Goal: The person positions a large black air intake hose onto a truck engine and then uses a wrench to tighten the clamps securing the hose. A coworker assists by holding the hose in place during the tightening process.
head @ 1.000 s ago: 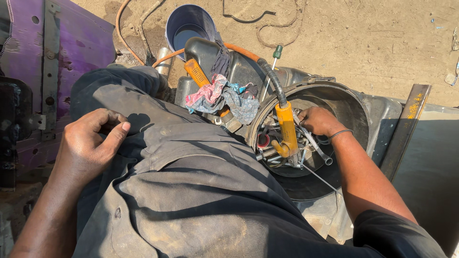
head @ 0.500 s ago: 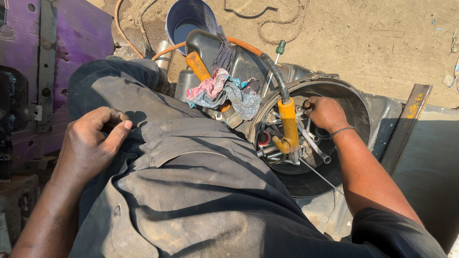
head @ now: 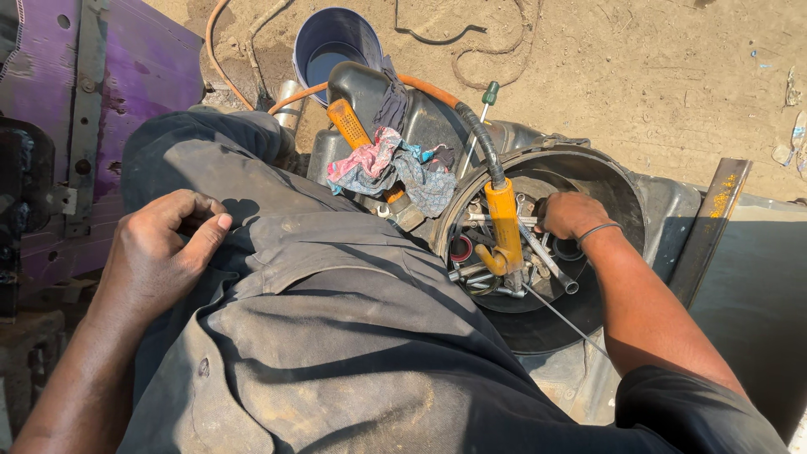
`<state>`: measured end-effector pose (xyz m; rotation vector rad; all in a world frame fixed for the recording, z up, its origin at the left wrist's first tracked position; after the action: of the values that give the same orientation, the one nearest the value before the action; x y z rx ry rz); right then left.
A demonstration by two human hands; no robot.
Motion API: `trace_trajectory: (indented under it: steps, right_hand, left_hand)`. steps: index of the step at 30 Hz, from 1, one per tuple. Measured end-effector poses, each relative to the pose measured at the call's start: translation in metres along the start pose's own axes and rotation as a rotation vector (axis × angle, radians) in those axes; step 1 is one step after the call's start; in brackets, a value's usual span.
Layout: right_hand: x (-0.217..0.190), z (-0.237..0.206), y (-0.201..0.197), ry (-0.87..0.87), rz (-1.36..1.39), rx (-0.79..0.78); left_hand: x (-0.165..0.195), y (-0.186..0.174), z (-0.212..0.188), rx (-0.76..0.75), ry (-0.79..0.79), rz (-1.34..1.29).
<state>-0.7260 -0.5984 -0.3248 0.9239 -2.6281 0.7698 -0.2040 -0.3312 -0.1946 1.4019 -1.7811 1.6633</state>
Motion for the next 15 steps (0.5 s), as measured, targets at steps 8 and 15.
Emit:
trace_trajectory:
  steps: [8, 15]
  right_hand:
    - [0.005, -0.012, -0.029, 0.001, -0.137, 0.038]
    - [0.013, 0.012, -0.024, -0.125, -0.098, -0.008]
  left_hand:
    - [0.011, 0.002, 0.000, -0.002, 0.064, -0.042]
    - [0.006, 0.008, -0.002, -0.017, 0.037, -0.068]
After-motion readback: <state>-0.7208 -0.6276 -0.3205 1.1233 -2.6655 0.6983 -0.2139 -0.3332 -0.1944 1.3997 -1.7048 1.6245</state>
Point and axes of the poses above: each hand's wrist, its own z-axis towards the middle knuckle, its own y-axis out of the palm, x = y × z, the point moved 10 cm from there along z, towards the middle knuckle, and after that the axes turned 4 degrees about -z, right-handed, at the moved point
